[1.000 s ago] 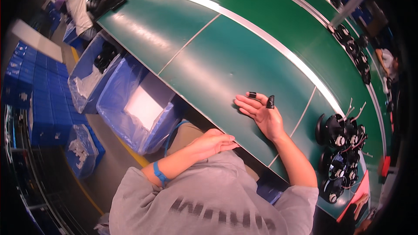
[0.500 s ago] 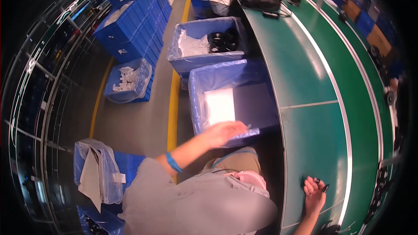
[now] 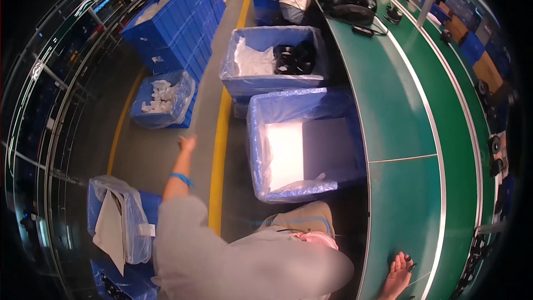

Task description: Assembling lighting components on a production line using hand tools.

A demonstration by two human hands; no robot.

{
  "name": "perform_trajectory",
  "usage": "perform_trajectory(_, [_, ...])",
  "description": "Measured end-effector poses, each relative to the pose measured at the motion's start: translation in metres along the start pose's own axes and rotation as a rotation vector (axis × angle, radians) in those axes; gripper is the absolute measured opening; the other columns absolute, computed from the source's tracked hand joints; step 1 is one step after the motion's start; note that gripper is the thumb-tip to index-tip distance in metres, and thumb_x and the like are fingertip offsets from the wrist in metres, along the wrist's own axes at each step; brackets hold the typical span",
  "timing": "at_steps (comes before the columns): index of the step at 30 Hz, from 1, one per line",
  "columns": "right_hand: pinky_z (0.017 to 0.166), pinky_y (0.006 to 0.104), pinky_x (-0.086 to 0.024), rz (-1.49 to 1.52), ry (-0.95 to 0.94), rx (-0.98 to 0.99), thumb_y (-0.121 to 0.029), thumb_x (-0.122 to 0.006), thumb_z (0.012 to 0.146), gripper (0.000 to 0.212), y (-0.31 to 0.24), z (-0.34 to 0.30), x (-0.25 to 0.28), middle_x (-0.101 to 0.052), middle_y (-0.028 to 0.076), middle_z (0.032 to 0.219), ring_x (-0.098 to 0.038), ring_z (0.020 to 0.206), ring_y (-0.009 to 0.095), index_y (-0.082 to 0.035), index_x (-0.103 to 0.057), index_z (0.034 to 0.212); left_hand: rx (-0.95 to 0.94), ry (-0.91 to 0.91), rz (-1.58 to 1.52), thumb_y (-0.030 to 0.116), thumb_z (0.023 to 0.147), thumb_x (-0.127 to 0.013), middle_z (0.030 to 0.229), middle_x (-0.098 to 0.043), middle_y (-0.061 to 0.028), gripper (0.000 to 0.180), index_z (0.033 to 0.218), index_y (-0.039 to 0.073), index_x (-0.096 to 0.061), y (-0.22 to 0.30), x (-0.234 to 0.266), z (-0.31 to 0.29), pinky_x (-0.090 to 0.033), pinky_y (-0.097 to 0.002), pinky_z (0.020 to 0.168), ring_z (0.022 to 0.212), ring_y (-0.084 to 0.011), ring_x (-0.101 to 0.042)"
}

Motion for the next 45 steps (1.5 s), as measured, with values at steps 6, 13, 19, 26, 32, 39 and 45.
perform_trajectory(6, [0.081,0.0319,-0.055,-0.442,0.287,-0.013,-0.024,-0.050,0.100,0.032,-0.019,-0.052,-0.044,-0.066,0.022,0.111,-0.070,0.090,0.027,0.001,-0.054,0.118,-0.868,-0.078,-0.545,0.014,0.090,-0.065,0.137,-0.052,-0.0187,0.047,0.133,0.001,-0.050,0.170,-0.104,-0.229,-0.034,-0.0410,0.111,0.131,-0.0340,-0.047])
perform_trajectory(13, [0.092,0.0357,-0.051,-0.549,0.100,0.002,-0.016,-0.063,0.095,0.027,-0.022,-0.092,-0.068,-0.065,0.021,0.120,-0.067,0.106,0.029,-0.001,-0.058,0.117,-1.335,-1.237,-0.423,0.016,0.095,-0.062,0.122,-0.063,-0.0110,0.034,0.125,0.002,-0.057,0.337,-0.052,-0.481,-0.047,-0.0354,0.098,0.115,-0.0220,-0.059])
perform_trajectory(19, [0.088,0.0337,-0.051,-0.651,0.611,0.552,-0.003,-0.053,0.094,0.021,-0.071,-0.172,-0.053,-0.061,0.016,0.126,-0.063,0.111,0.025,0.002,-0.060,0.114,-2.162,-1.763,0.362,0.030,0.092,-0.063,0.114,-0.063,-0.0188,0.043,0.124,0.001,-0.058,0.348,-0.053,-0.697,-0.049,-0.0412,0.090,0.106,-0.0340,-0.061])
perform_trajectory(26, [0.083,0.0319,-0.057,-0.353,0.910,0.826,-0.011,-0.053,0.099,0.048,-0.126,-0.202,-0.017,-0.039,0.013,0.148,-0.059,0.119,0.030,0.001,-0.037,0.143,-2.690,-1.299,0.380,0.029,0.092,-0.058,0.096,-0.062,-0.0192,0.026,0.092,0.003,-0.054,0.289,-0.130,-0.927,-0.048,-0.0490,0.079,0.091,-0.0388,-0.060])
perform_trajectory(32, [0.096,0.0348,-0.052,-0.193,1.029,0.632,0.004,-0.046,0.091,0.047,-0.113,-0.167,0.022,-0.048,0.014,0.131,-0.061,0.114,0.028,0.004,-0.037,0.137,-2.765,-1.200,-0.324,0.029,0.089,-0.061,0.092,-0.055,-0.0139,0.024,0.092,0.005,-0.057,0.264,-0.140,-0.980,-0.040,-0.0424,0.080,0.091,-0.0318,-0.055])
perform_trajectory(39, [0.049,0.0293,-0.055,-0.266,1.033,0.522,-0.009,-0.053,0.088,0.025,-0.070,-0.296,-0.025,-0.069,0.018,0.092,-0.066,0.057,0.020,0.008,-0.063,0.103,-2.751,-1.285,-0.347,0.022,0.087,-0.064,0.097,-0.055,-0.0135,0.022,0.099,0.005,-0.060,0.273,-0.138,-0.968,-0.041,-0.0434,0.081,0.093,-0.0327,-0.053])
perform_trajectory(45, [0.034,0.0215,-0.034,-0.315,1.145,-0.035,-0.026,-0.056,0.095,0.037,-0.017,-0.466,-0.037,-0.068,0.009,0.068,-0.048,0.036,0.009,0.002,-0.069,0.076,-2.736,-1.300,-0.387,0.019,0.086,-0.065,0.098,-0.056,-0.0134,0.021,0.101,0.005,-0.059,0.273,-0.141,-0.970,-0.041,-0.0434,0.081,0.096,-0.0333,-0.055])
Point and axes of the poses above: each hand's wrist, its own z-axis towards the middle knuckle, its own x-axis out of the back of the hand, y = z × x, the point moved 4 cm from there along z, towards the middle knuckle
